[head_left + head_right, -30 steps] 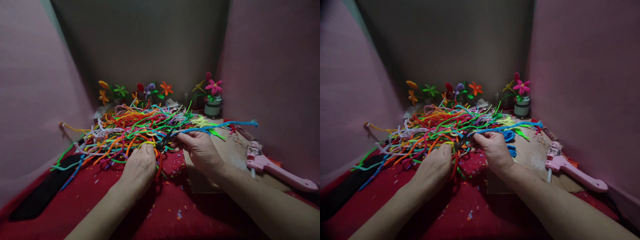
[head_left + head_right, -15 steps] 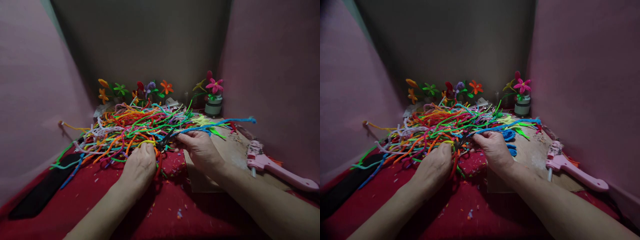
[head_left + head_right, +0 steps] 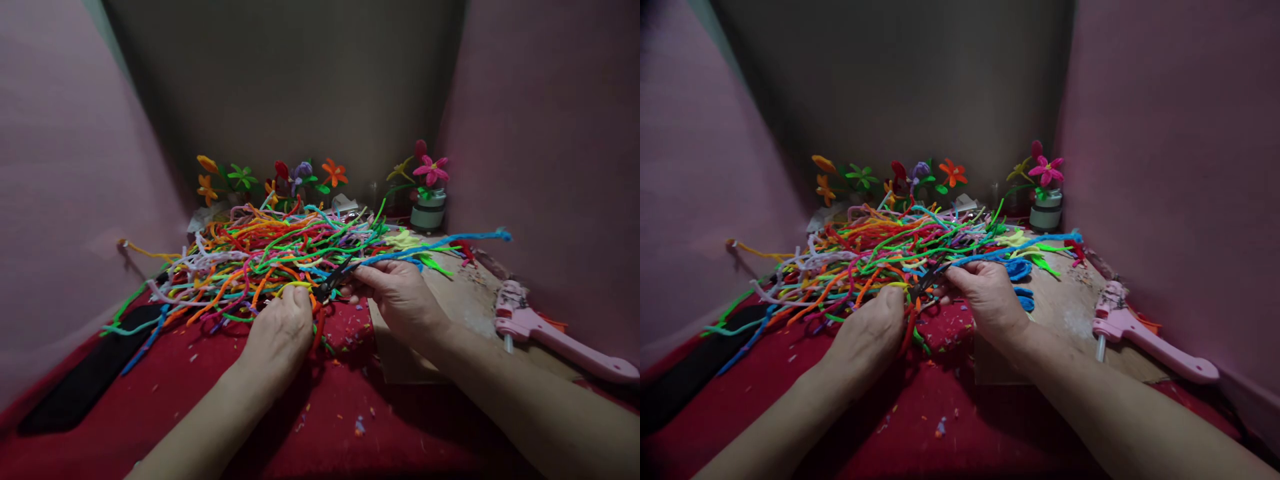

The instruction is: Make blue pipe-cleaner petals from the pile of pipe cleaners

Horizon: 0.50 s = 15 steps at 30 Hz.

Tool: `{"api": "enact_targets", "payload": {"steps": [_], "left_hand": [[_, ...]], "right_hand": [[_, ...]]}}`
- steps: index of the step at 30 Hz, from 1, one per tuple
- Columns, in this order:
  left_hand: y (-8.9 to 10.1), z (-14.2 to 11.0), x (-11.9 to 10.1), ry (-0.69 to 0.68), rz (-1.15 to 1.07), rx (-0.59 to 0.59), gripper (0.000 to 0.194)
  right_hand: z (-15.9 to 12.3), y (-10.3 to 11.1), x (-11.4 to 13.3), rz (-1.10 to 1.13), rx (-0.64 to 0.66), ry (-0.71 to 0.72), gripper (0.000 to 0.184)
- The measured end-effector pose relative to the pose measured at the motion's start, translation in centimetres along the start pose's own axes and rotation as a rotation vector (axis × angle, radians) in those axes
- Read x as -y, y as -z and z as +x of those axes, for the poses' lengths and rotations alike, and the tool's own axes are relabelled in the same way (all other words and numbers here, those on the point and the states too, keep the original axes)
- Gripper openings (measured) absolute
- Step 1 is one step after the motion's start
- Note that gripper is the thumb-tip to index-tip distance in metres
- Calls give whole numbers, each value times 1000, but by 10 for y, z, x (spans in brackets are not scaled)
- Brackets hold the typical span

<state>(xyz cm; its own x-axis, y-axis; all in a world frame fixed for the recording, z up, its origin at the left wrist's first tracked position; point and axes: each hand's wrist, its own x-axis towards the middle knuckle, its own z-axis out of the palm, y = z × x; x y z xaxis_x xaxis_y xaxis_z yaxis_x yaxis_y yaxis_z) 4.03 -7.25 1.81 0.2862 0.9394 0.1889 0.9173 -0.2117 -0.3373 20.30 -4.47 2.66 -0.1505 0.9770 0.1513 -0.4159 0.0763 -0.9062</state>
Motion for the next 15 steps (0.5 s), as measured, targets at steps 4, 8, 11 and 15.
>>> {"api": "enact_targets", "payload": {"steps": [4,8,11,15], "left_hand": [[-7,-1,0,58,-70,-27,22],[-12,2,6,163,-476,-142,11],[-6,7,12,320,-998,-265,20],[9,11,17,424,-1606,-276,35]], "right_hand": [[0,-1,1,22,-80,-16,13],[1,0,4,49,-107,-40,12],[0,0,5,75,-58,-26,10],[-1,0,4,106,16,-62,10]]}}
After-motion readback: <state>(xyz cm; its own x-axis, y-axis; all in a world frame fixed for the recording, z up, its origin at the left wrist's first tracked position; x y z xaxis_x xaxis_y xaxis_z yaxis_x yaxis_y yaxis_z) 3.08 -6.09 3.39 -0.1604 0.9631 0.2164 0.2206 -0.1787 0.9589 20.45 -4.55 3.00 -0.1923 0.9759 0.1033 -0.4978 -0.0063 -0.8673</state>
